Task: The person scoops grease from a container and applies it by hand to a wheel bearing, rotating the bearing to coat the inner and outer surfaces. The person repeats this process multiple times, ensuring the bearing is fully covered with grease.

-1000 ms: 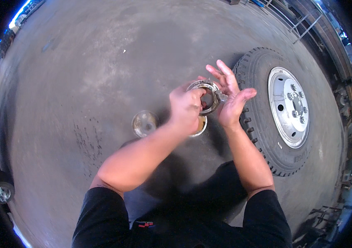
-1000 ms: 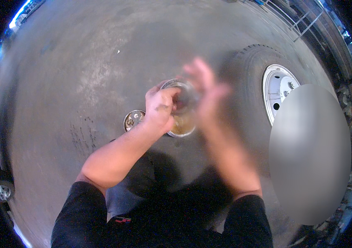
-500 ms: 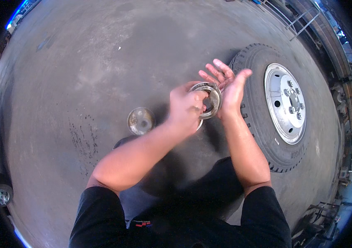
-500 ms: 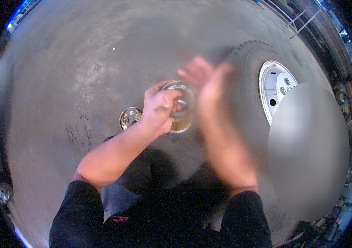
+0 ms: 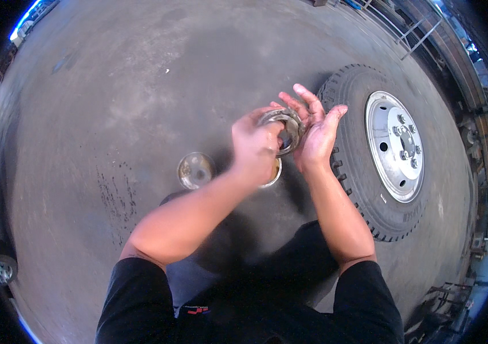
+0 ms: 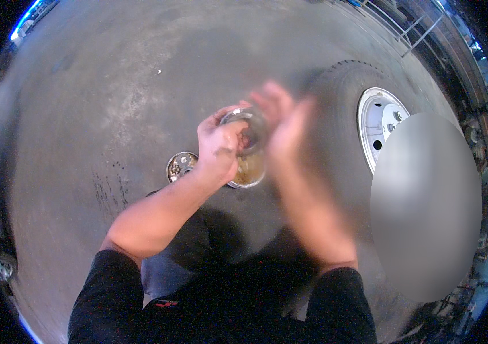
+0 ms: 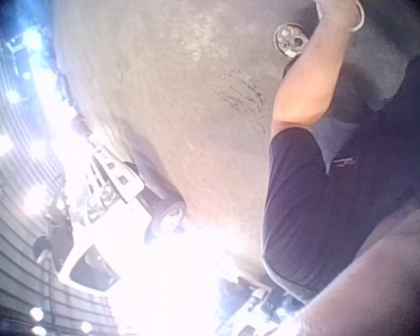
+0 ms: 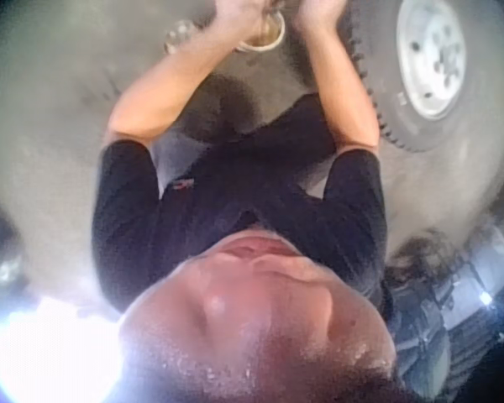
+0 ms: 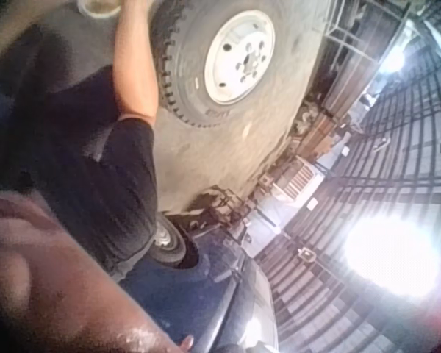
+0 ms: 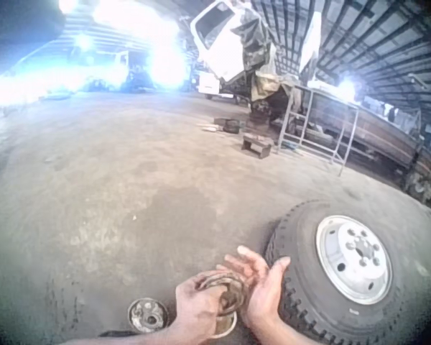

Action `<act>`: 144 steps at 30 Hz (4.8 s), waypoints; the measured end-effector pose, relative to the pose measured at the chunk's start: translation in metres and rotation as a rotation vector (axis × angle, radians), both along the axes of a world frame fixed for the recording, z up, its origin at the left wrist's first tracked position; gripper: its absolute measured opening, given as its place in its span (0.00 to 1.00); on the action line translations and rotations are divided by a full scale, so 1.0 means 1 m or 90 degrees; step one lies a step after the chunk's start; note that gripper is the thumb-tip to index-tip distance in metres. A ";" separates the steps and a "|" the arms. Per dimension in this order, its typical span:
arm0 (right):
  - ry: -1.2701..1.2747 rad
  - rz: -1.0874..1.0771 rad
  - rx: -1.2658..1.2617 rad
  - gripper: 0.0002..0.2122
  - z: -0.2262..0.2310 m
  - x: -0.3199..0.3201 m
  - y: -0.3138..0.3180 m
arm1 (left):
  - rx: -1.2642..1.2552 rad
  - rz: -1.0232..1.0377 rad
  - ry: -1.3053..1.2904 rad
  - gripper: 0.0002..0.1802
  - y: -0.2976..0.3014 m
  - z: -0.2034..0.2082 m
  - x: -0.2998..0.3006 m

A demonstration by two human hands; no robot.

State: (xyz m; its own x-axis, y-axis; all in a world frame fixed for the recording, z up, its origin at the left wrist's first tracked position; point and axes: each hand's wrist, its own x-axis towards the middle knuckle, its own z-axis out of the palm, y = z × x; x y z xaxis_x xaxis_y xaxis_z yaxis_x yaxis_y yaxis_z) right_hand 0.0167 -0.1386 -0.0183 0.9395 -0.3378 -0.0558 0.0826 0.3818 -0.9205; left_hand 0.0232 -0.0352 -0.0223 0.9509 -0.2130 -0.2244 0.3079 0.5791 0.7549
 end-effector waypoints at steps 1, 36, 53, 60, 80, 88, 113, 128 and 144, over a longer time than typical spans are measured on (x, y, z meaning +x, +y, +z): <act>-0.014 -0.016 0.031 0.44 0.009 -0.001 0.006 | -0.010 0.014 -0.043 0.14 -0.004 -0.003 -0.004; -0.310 0.045 -0.998 0.37 0.017 -0.039 -0.029 | 0.054 -0.119 0.128 0.05 0.020 -0.006 0.018; -0.086 0.173 -0.089 0.41 -0.024 -0.020 -0.023 | -0.114 -0.182 0.371 0.08 0.012 0.001 0.010; -0.266 0.080 -0.374 0.39 -0.029 -0.045 -0.020 | -0.179 -0.014 0.361 0.08 0.020 0.013 0.022; -0.172 -0.080 -0.857 0.45 -0.013 -0.028 -0.004 | -0.085 -0.042 0.056 0.07 0.015 -0.011 0.020; -0.172 -0.111 -0.103 0.45 -0.005 -0.008 -0.004 | 0.052 -0.014 0.025 0.11 -0.003 -0.003 0.005; -0.015 0.011 -0.049 0.44 -0.001 -0.003 -0.012 | 0.204 -0.128 -0.166 0.14 0.002 -0.007 -0.005; -0.036 0.209 -0.079 0.54 -0.004 -0.003 -0.020 | -0.057 -0.163 0.120 0.03 0.001 -0.002 0.003; -0.060 -0.123 -0.059 0.40 -0.023 0.009 -0.012 | 0.192 0.008 -0.150 0.15 -0.014 0.011 -0.016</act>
